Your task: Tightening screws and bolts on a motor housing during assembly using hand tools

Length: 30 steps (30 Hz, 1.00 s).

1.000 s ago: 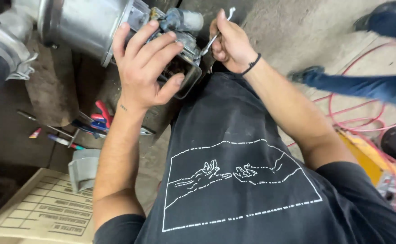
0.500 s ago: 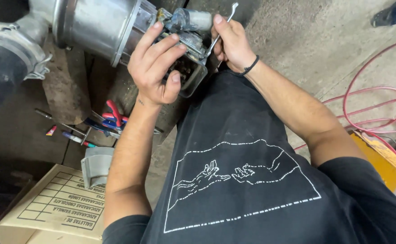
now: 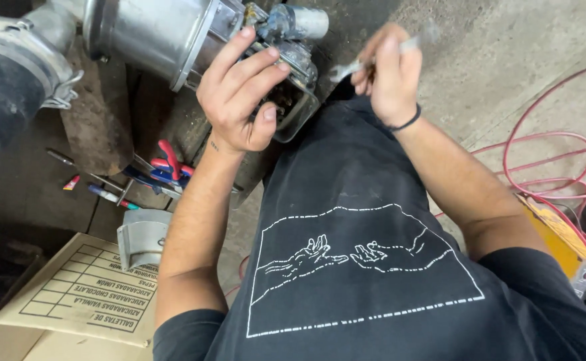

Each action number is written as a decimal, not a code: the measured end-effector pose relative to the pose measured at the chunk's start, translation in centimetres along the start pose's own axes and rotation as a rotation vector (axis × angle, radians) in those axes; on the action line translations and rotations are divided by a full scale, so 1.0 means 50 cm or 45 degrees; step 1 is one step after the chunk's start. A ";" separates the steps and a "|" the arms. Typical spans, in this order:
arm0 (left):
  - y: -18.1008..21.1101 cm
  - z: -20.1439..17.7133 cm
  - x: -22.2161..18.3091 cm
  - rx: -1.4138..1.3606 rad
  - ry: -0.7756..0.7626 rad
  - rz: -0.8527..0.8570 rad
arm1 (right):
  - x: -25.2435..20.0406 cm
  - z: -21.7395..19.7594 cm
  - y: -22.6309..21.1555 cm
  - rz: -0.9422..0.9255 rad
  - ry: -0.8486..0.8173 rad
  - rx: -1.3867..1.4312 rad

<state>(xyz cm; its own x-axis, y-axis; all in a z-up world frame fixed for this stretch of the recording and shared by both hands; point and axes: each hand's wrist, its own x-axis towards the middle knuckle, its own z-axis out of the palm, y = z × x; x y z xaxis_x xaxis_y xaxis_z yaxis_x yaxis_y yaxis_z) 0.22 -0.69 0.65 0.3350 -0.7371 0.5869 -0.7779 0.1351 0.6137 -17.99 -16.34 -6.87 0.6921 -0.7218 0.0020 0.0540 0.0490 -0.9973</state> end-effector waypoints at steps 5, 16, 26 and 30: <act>0.001 0.001 -0.001 0.004 -0.023 0.005 | 0.037 0.028 0.026 1.066 0.021 0.320; 0.001 0.003 0.001 -0.045 0.011 0.040 | 0.049 0.045 0.041 1.084 -0.055 0.081; -0.004 0.010 -0.007 -0.023 0.073 0.037 | -0.096 -0.034 0.016 -0.697 -0.638 -0.545; 0.002 0.009 -0.003 -0.025 0.087 0.030 | -0.029 0.001 0.021 0.585 0.066 -0.050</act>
<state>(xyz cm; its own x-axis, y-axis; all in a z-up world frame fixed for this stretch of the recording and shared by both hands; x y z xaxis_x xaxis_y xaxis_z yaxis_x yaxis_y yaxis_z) -0.16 -0.85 0.38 0.3530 -0.6867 0.6355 -0.7756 0.1651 0.6092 -18.91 -15.22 -7.92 0.6008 -0.6654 -0.4431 -0.2778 0.3460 -0.8962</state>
